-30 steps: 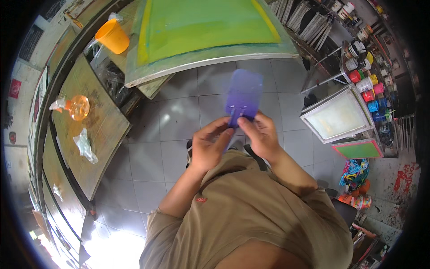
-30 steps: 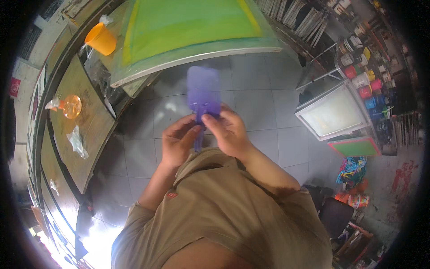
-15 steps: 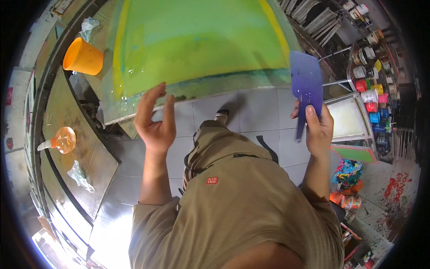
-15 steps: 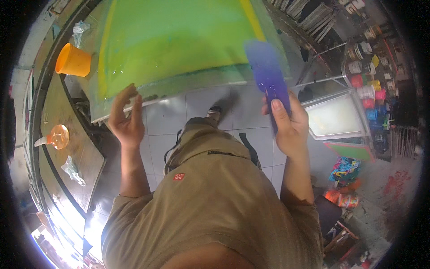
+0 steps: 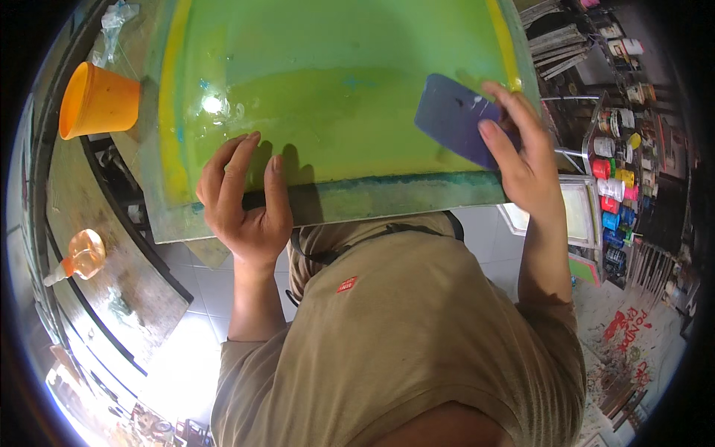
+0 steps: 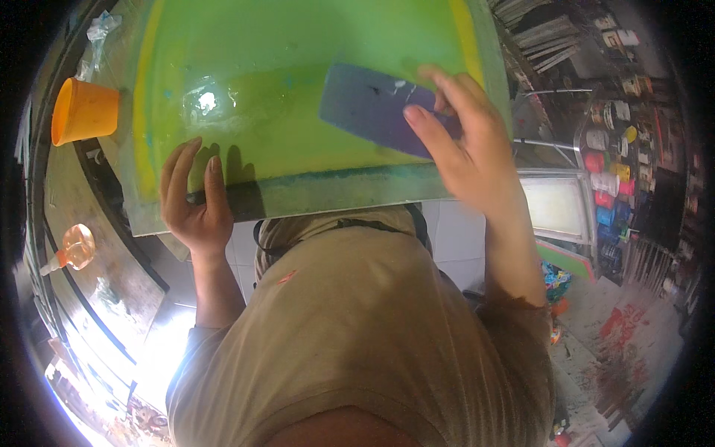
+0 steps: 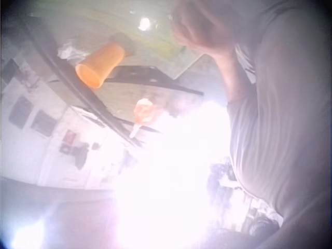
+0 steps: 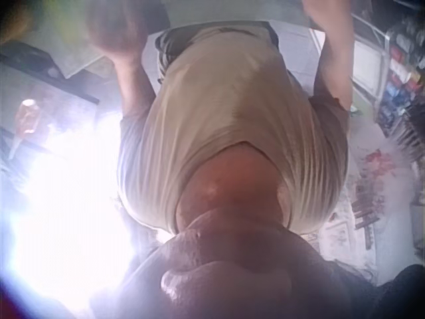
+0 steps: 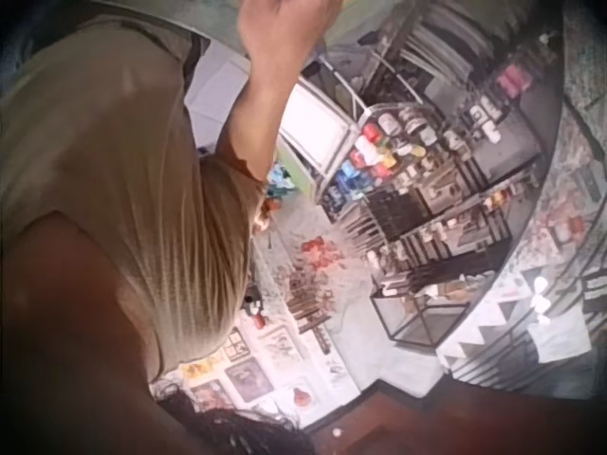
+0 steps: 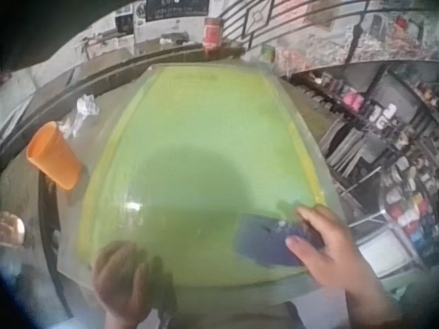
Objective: The person pours a clear liquid from a small plastic bag onto a green screen-printing frame and spreads it evenly using a purple squeegee. They then use a wooden stick to remove small bubbles from the liquid surface. The person briefly walks away to retrieve a bottle and returns to continue smoothing the liquid on the frame.
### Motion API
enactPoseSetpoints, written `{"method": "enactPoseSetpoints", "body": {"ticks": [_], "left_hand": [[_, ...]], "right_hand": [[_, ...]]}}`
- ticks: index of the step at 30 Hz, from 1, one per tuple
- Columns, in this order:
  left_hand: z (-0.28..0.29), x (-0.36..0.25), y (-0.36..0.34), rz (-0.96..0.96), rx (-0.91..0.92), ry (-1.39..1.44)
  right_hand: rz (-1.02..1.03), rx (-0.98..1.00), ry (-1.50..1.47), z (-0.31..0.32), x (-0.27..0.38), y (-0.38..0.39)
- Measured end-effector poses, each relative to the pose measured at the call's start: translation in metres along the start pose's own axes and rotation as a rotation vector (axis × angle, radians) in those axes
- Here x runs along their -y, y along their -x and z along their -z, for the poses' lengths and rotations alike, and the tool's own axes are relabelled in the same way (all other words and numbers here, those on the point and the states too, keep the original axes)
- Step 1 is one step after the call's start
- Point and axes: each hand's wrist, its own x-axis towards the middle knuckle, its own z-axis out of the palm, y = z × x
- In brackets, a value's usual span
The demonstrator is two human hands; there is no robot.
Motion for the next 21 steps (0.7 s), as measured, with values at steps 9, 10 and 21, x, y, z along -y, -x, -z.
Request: {"method": "enactPoseSetpoints", "body": {"ticks": [9, 10, 21], "left_hand": [[-0.001, -0.004, 0.001, 0.040, -0.008, -0.111], [-0.001, -0.004, 0.001, 0.039, -0.004, -0.126], [-0.005, -0.003, 0.002, 0.020, -0.038, -0.144]], "right_hand": [[0.072, -0.151, 0.319, -0.030, -0.026, -0.077], [0.085, -0.136, 0.338, -0.031, -0.024, -0.083], [0.582, 0.078, 0.211, -0.028, -0.007, -0.126]]}}
